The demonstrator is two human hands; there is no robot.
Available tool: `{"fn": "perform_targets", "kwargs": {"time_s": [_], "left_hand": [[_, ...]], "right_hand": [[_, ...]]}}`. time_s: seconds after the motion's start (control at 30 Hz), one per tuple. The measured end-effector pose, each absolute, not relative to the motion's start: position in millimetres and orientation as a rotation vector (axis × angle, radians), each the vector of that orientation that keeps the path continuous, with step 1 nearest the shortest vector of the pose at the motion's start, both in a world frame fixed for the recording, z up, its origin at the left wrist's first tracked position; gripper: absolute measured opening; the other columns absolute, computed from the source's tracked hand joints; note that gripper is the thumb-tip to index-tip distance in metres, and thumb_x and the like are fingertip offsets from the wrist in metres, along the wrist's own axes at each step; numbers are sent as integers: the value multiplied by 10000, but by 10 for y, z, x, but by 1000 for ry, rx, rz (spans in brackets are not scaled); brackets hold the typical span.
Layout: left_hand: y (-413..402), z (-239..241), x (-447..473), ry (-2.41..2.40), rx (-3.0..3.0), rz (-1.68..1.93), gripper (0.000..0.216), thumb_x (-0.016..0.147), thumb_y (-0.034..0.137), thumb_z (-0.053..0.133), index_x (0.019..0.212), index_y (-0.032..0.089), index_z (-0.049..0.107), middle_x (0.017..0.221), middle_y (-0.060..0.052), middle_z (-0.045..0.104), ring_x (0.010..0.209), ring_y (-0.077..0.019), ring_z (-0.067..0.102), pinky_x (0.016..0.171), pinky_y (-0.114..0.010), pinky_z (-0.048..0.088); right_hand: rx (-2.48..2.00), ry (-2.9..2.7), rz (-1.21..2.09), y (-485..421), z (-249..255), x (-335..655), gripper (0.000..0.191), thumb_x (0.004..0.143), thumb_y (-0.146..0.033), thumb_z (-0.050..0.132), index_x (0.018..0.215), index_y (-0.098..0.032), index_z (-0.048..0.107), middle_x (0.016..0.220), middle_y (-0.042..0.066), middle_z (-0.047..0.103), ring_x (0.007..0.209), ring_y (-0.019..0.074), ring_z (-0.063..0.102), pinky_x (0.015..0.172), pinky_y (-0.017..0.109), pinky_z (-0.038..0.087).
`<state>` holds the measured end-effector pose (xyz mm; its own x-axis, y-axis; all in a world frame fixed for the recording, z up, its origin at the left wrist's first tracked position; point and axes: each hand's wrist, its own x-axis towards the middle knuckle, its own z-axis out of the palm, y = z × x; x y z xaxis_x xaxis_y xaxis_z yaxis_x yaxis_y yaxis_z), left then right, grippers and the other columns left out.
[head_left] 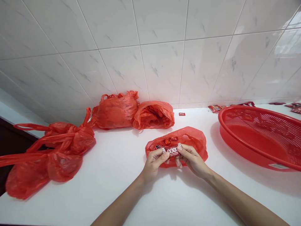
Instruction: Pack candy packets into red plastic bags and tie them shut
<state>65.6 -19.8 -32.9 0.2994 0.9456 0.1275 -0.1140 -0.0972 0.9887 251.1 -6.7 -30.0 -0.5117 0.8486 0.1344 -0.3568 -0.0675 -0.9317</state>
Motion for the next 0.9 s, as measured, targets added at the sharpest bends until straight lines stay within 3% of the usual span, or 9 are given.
{"fn": "perform_targets", "kwargs": {"time_s": [0.9], "left_hand": [[-248,-241,689,931,1404,1094,492,874,582,648,608,190,517,625,-29,557,651,-181,497,687,-367,429]], "right_hand": [[-689,-1410,1602,-83,-362,2494,398,957,-554,588,844,-178,651,656,-1,621,555,120,574,554,261,488]]}}
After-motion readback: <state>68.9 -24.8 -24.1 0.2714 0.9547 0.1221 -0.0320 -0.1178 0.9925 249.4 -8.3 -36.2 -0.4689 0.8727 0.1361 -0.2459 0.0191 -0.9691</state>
